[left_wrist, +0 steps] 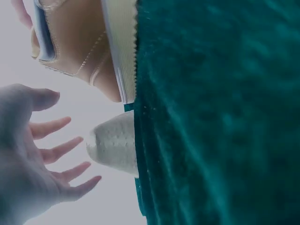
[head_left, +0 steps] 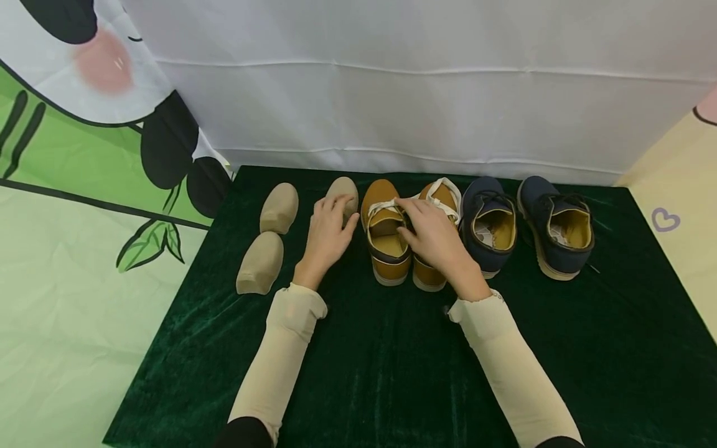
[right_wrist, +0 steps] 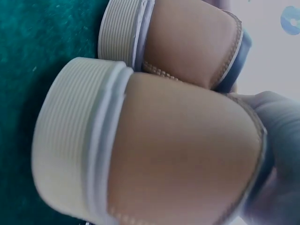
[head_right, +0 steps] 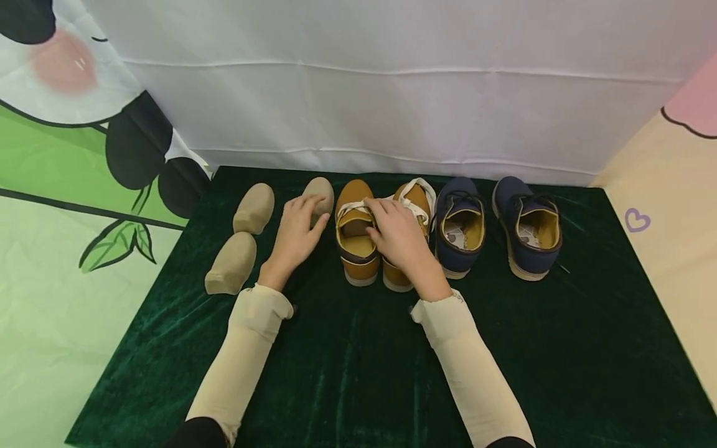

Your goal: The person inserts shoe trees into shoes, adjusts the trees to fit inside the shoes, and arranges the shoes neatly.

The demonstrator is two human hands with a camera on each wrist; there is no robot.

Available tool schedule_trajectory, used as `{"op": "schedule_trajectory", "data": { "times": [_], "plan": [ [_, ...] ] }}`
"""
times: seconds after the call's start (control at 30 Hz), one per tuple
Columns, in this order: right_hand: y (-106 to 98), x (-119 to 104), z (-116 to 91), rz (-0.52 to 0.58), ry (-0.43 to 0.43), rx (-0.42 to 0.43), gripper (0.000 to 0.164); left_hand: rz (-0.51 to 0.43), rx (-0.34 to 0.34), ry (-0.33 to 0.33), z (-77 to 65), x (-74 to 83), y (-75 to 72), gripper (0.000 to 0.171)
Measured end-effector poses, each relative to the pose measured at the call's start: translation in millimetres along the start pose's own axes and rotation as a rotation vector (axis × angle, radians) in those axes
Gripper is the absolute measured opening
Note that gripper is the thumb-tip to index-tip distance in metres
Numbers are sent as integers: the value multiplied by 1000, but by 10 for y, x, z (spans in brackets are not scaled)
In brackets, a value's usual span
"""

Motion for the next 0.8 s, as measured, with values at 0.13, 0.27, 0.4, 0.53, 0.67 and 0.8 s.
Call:
{"op": "schedule_trajectory", "data": {
  "times": [0.13,0.27,0.4,0.53,0.67,0.8],
  "plan": [
    [-51,16,-115,11,22,8,55,41,2,-90,5,-60,52,51],
    [-101,28,-204,7,27,12,51,17,-12,-144,8,-102,82,51],
    [-165,62,-274,1,17,24,48,-1,-25,-160,16,-119,82,49],
    [-234,111,-335,5,20,44,44,-8,-35,-155,24,-130,71,49],
    [-277,170,-396,23,27,73,40,-18,-30,-158,19,-142,72,48],
    [-291,224,-464,60,57,104,36,-26,-6,-174,7,-140,88,45]
  ]
}}
Point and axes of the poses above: each hand's wrist, its own z-axis towards the middle knuckle, its own y-axis out of the palm, x = y × z, the point moved 1 cm from there along z, towards the middle knuckle, and after that the axes turned 14 degrees about z, right-handed, at the moved point
